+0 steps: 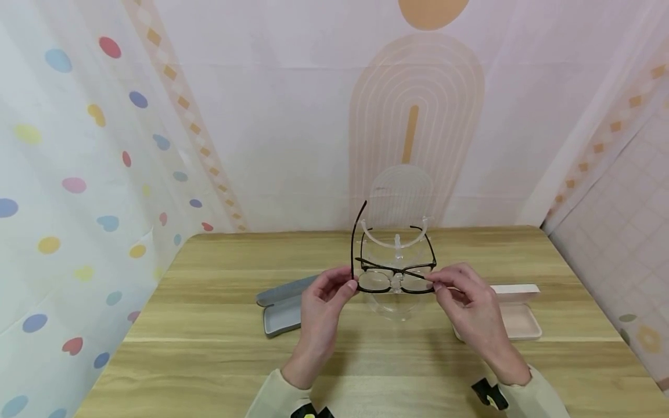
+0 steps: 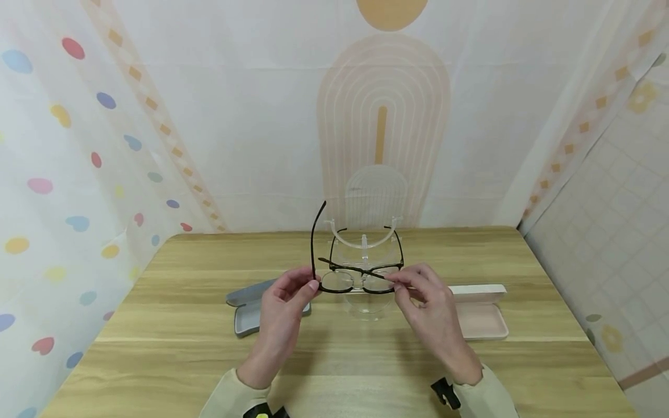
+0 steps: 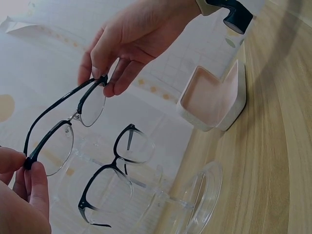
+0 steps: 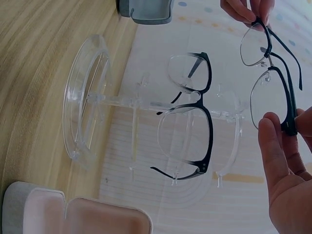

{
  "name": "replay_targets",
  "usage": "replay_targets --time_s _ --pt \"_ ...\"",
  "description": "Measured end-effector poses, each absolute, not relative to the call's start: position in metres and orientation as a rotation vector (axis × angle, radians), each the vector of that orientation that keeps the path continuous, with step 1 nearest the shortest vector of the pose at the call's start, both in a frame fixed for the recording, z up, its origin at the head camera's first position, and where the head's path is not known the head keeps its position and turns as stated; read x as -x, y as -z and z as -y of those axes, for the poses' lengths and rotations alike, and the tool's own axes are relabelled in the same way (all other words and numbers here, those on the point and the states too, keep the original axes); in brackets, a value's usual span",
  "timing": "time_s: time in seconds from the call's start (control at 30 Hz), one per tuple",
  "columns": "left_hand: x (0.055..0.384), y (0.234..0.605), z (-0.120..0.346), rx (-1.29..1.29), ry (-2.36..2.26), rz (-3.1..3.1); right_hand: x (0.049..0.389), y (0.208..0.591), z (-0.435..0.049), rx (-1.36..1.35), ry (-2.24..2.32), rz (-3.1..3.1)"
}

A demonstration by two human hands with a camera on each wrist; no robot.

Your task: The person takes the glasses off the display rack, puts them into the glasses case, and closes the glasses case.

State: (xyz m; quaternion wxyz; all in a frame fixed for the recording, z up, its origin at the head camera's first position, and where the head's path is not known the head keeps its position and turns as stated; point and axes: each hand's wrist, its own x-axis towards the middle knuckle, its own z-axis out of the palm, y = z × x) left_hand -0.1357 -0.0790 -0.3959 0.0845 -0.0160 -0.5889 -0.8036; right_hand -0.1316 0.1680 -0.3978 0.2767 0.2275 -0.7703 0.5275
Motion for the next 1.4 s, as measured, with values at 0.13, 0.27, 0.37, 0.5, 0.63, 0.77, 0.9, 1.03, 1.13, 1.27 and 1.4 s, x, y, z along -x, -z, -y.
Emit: replay_targets --time_s 0.13,0.27,0.37,0.5,0.63,0.77,0.9,1.03,1.13,1.27,1.4 --pt "0.1351 0.3971 0.0791 0.056 2.403 1.749 0.1302 0.3982 -0.1664 -0.599 -1.415 2.065" --pt "0.1351 0.3975 0.0790 0.065 2.397 1.756 0.1304 0.3987 -0.1663 -0.593 -1.408 2.060" --pt "0.1350 0.3976 0.0790 0.058 2.396 1.764 0.1307 0.3984 -0.1666 -0.592 -1.407 2.058" --pt "0.1348 0.3978 0.0791 0.046 2.397 1.768 0.1301 0.3975 -0.1670 -0.589 -1.402 2.071" --pt "0.1347 0.3981 0.0793 0.046 2.395 1.768 0.1301 0.3976 -0.1673 -0.599 -1.396 2.083" --pt "0.1346 0.3982 0.0792 0.052 2.390 1.771 0.1306 0.3982 -0.1674 -0.610 -1.392 2.079" --pt "0.1347 0.3981 0.0788 0.058 2.386 1.774 0.1308 0.3980 -0.1674 -0.618 -1.395 2.072" --pt "0.1341 0.3975 0.0790 0.058 2.386 1.778 0.1307 0.3974 -0.1675 -0.617 -1.403 2.082" --pt "0.1338 0.3969 0.0790 0.055 2.385 1.785 0.1302 0.3968 -0.1673 -0.613 -1.402 2.092" --pt "0.1337 0.3961 0.0790 0.052 2.379 1.791 0.1300 0.3963 -0.1671 -0.603 -1.407 2.094" --pt "0.1336 0.3964 0.0801 0.065 2.357 1.814 0.1302 0.3962 -0.1668 -0.592 -1.412 2.099"
